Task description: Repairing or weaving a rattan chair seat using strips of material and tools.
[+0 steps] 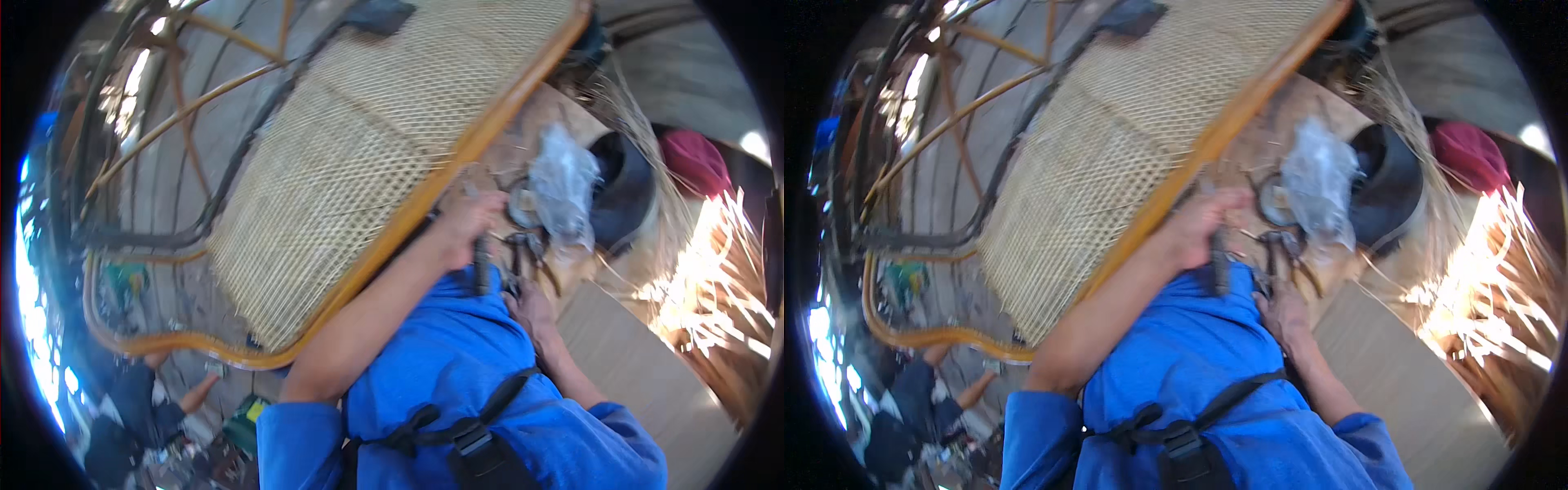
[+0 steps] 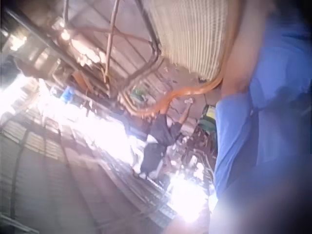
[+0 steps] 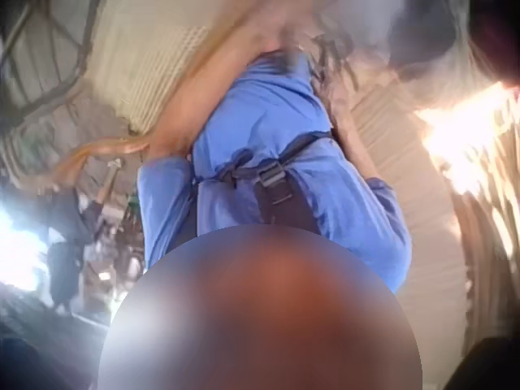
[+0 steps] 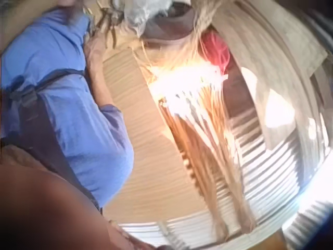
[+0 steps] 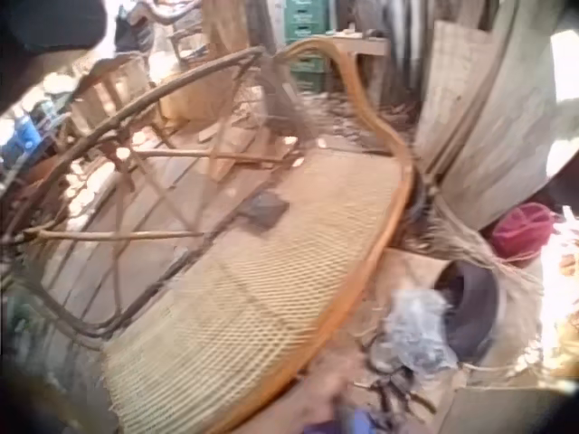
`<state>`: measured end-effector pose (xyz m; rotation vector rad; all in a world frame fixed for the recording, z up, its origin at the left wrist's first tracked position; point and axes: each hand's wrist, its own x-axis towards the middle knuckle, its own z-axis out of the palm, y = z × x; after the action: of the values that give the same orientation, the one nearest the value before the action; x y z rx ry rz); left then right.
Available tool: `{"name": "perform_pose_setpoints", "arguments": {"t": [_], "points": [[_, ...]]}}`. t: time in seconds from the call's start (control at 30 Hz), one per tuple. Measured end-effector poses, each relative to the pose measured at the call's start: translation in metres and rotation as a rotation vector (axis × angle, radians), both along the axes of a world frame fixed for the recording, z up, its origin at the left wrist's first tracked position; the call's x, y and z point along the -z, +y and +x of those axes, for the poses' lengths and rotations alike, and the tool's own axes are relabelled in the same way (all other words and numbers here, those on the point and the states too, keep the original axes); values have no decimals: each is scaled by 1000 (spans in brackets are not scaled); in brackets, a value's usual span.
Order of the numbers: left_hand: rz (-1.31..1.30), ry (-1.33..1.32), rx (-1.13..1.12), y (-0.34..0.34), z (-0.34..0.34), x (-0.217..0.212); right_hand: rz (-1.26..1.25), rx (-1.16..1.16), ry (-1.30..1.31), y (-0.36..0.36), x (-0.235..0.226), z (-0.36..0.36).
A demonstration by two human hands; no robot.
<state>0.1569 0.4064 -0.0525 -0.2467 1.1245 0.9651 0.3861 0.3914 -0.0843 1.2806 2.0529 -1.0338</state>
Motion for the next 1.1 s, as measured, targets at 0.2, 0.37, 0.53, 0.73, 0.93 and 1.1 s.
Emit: {"name": "perform_pose_setpoints", "arguments": {"t": [0.2, 0.37, 0.53, 0.73, 0.93, 1.1], "points": [[89, 225, 311, 11, 42, 24, 352, -31, -30, 1, 21, 17], [470, 161, -21, -8, 41, 64, 436, -199, 189, 14, 46, 4], [342, 174, -118, -37, -20, -21, 367, -327, 297, 30, 58, -11], [284, 351, -270, -152, -90, -70, 301, -420, 334, 52, 56, -22], [-276, 750, -649, -324, -99, -71, 329, -431, 457, 45, -4, -92], [-938, 1414, -875, -421, -133, -121, -121, 395, 584, 72, 9, -145]]}}
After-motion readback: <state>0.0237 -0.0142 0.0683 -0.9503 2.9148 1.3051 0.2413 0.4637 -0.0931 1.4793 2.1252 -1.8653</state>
